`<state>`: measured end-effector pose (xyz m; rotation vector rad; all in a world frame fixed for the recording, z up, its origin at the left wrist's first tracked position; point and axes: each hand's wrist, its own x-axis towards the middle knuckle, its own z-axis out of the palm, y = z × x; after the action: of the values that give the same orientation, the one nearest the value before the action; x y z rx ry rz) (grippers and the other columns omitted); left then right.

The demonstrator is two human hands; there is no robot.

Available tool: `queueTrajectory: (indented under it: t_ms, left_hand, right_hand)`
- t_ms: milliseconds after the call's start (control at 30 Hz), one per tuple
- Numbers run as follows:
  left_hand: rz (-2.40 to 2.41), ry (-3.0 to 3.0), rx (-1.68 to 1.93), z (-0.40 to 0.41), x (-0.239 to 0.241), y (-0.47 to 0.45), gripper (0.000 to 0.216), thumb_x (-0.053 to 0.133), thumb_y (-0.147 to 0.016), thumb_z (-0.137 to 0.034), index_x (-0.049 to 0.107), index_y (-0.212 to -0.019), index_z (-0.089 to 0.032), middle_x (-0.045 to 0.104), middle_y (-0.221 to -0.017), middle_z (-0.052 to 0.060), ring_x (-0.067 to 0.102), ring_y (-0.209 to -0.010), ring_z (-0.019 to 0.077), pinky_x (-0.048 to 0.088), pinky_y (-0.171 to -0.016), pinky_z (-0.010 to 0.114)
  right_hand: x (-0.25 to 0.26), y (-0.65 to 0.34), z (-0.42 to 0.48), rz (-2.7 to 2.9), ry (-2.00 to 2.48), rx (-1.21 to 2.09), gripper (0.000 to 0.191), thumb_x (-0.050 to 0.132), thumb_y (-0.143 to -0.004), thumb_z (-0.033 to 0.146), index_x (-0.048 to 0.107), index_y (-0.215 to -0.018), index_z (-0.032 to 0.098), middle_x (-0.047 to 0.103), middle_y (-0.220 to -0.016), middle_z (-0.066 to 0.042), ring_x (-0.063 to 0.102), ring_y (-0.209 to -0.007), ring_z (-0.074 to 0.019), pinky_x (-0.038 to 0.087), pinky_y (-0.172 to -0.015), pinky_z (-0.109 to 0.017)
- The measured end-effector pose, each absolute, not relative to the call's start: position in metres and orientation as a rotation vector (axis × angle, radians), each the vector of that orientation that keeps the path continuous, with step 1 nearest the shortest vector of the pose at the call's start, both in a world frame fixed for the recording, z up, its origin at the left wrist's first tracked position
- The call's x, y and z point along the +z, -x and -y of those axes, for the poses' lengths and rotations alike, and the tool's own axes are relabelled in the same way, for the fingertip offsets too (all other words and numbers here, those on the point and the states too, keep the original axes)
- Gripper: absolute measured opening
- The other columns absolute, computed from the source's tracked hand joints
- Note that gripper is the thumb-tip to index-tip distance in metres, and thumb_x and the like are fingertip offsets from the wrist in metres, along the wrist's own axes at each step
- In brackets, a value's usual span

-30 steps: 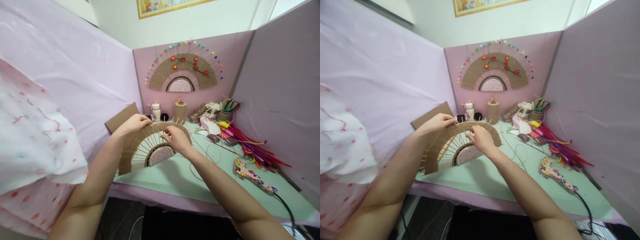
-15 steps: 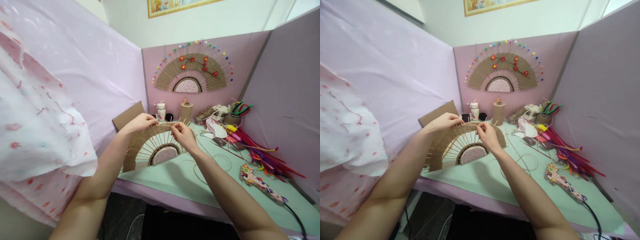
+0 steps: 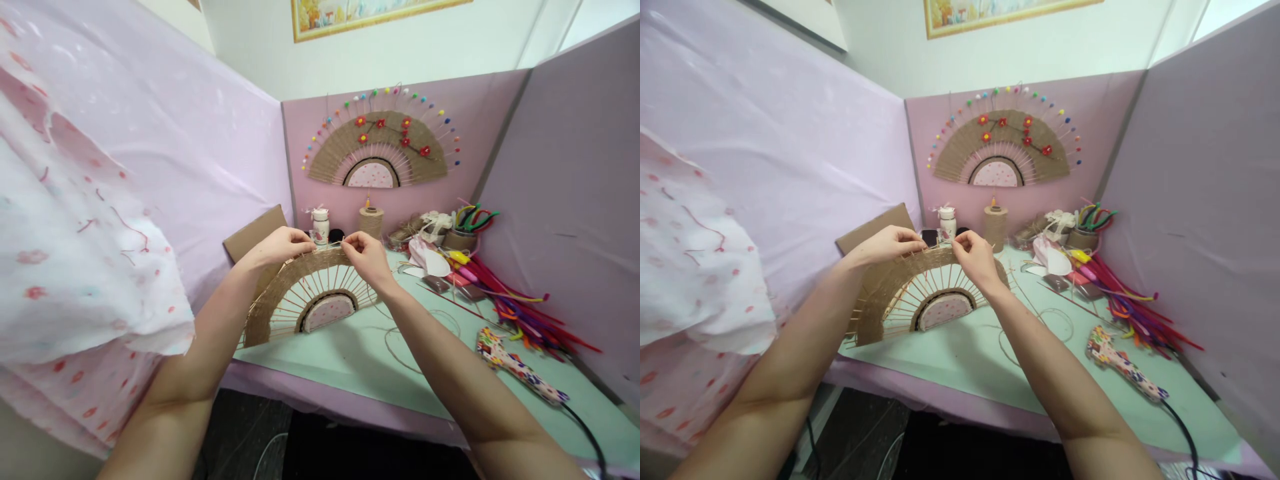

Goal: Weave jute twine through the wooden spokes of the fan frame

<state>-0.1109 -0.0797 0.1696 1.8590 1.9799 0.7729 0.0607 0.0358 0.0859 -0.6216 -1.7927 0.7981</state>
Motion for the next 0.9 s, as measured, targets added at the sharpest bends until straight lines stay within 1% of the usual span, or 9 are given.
queueTrajectory:
  t_ms: [100, 233, 433, 533, 633, 767, 900]
  left_hand:
    - [-1.966, -1.888, 0.759, 0.079, 0.169, 0.108, 0.036, 0.060, -0.075, -0.045, 0.073, -0.090, -0.015, 0.070, -0.083, 0.004, 0.058, -0.071, 0.0149, 0.044, -0.064, 0.026]
    - [-1.996, -1.936, 0.783, 0.076, 0.166, 0.103, 0.031, 0.060, -0.073, -0.039, 0.073, -0.085, -0.013, 0.071, -0.082, 0.005, 0.060, -0.074, 0.0163, 0.045, -0.071, 0.027]
    - [-2.098, -2.007, 0.739, 0.073, 0.165, 0.101, 0.027, 0.056, -0.075, -0.035, 0.072, -0.081, -0.015, 0.071, -0.080, 0.004, 0.062, -0.076, 0.0188, 0.045, -0.071, 0.028]
    - [-2.112, -2.080, 0.673, 0.072, 0.168, 0.103, 0.027, 0.055, -0.075, -0.034, 0.073, -0.085, -0.015, 0.072, -0.084, 0.005, 0.063, -0.079, 0.0197, 0.045, -0.072, 0.029]
    - [-2.167, -2.105, 0.626, 0.071, 0.171, 0.101, 0.027, 0.056, -0.074, -0.029, 0.072, -0.092, -0.016, 0.072, -0.088, 0.006, 0.063, -0.081, 0.0207, 0.046, -0.074, 0.029]
    - [-2.131, -2.111, 0.617, 0.069, 0.173, 0.095, 0.030, 0.056, -0.074, -0.024, 0.072, -0.098, -0.016, 0.073, -0.095, 0.007, 0.064, -0.087, 0.0221, 0.046, -0.081, 0.030]
    - [-2.096, -2.085, 0.655, 0.065, 0.173, 0.093, 0.032, 0.057, -0.073, -0.023, 0.072, -0.100, -0.016, 0.074, -0.100, 0.007, 0.065, -0.092, 0.0230, 0.047, -0.086, 0.031]
  right_hand:
    - [0.085, -0.060, -0.037, 1.793, 0.631, 0.810, 0.016, 0.057, -0.077, 0.033, 0.062, -0.075, 0.018, 0.064, -0.067, -0.002, 0.056, -0.062, -0.0156, 0.043, -0.061, -0.027]
    - [0.085, -0.060, -0.037, 1.796, 0.646, 0.816, 0.016, 0.058, -0.076, 0.033, 0.062, -0.074, 0.018, 0.064, -0.067, -0.002, 0.056, -0.061, -0.0154, 0.043, -0.060, -0.027]
    - [0.091, -0.063, -0.037, 1.805, 0.648, 0.788, 0.016, 0.059, -0.075, 0.033, 0.063, -0.076, 0.018, 0.066, -0.069, -0.002, 0.057, -0.062, -0.0151, 0.043, -0.063, -0.027]
    - [0.093, -0.064, -0.037, 1.814, 0.664, 0.769, 0.018, 0.060, -0.075, 0.033, 0.063, -0.083, 0.018, 0.065, -0.068, -0.001, 0.056, -0.062, -0.0153, 0.043, -0.063, -0.027]
    - [0.093, -0.063, -0.038, 1.840, 0.658, 0.766, 0.022, 0.059, -0.075, 0.033, 0.066, -0.088, 0.017, 0.059, -0.061, 0.001, 0.052, -0.059, -0.0148, 0.041, -0.061, -0.027]
    - [0.092, -0.060, -0.041, 1.860, 0.637, 0.798, 0.024, 0.057, -0.075, 0.034, 0.068, -0.089, 0.017, 0.056, -0.059, 0.002, 0.049, -0.057, -0.0143, 0.038, -0.057, -0.026]
    - [0.092, -0.059, -0.043, 1.830, 0.651, 0.834, 0.023, 0.058, -0.075, 0.033, 0.065, -0.090, 0.017, 0.056, -0.059, 0.003, 0.050, -0.057, -0.0147, 0.039, -0.057, -0.026]
